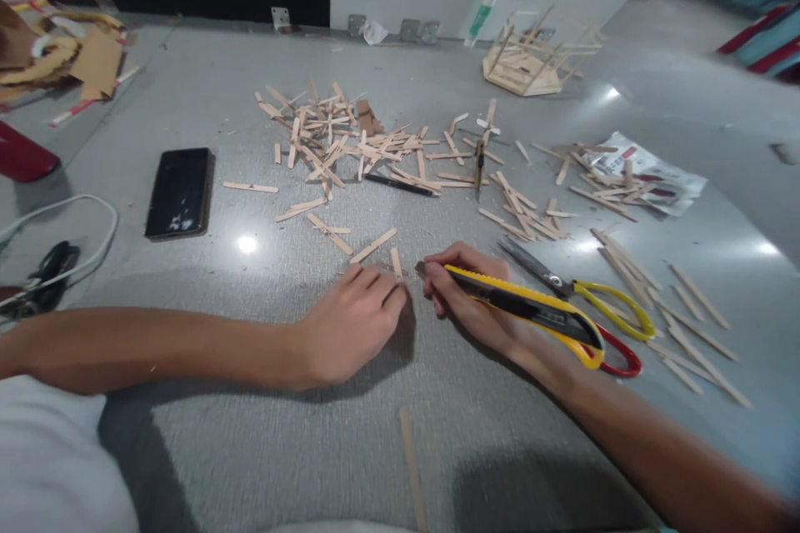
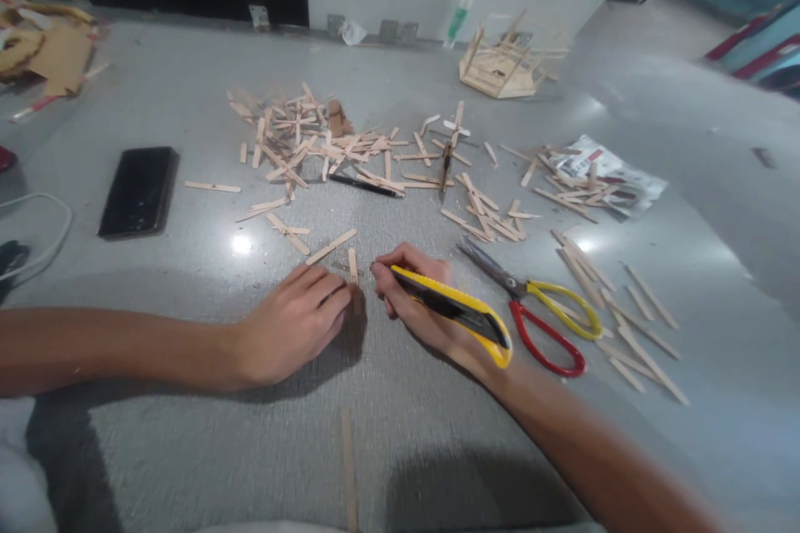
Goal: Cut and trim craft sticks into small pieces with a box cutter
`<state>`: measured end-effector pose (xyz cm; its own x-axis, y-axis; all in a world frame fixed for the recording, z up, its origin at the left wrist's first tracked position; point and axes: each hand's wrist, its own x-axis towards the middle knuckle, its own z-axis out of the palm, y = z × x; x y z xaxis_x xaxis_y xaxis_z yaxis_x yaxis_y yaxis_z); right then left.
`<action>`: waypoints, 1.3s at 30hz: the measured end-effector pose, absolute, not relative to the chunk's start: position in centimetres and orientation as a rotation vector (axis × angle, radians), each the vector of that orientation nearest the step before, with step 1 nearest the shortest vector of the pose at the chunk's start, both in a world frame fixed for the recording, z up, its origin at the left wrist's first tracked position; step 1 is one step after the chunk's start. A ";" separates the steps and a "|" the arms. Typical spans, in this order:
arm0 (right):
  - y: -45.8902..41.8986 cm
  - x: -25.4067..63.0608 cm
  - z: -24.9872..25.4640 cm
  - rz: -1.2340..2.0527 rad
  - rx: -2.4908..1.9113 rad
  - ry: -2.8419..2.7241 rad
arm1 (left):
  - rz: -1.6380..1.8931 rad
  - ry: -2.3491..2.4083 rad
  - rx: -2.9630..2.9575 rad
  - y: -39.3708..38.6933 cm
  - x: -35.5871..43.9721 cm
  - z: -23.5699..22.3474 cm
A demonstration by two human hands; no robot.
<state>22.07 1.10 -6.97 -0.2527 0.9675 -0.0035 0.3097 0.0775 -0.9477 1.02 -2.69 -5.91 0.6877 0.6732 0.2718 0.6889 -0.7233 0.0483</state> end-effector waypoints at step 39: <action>1.7 21.7 -6.7 1.229 -1.323 -1.591 | -0.324 -1.117 -3.096 -1.5 0.4 -7.2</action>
<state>21.66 1.67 -6.73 -0.2156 0.9754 -0.0458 0.2909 0.0194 -0.9566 0.43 -1.55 -7.21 0.7542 0.6444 0.1264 0.6121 -0.7595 0.2200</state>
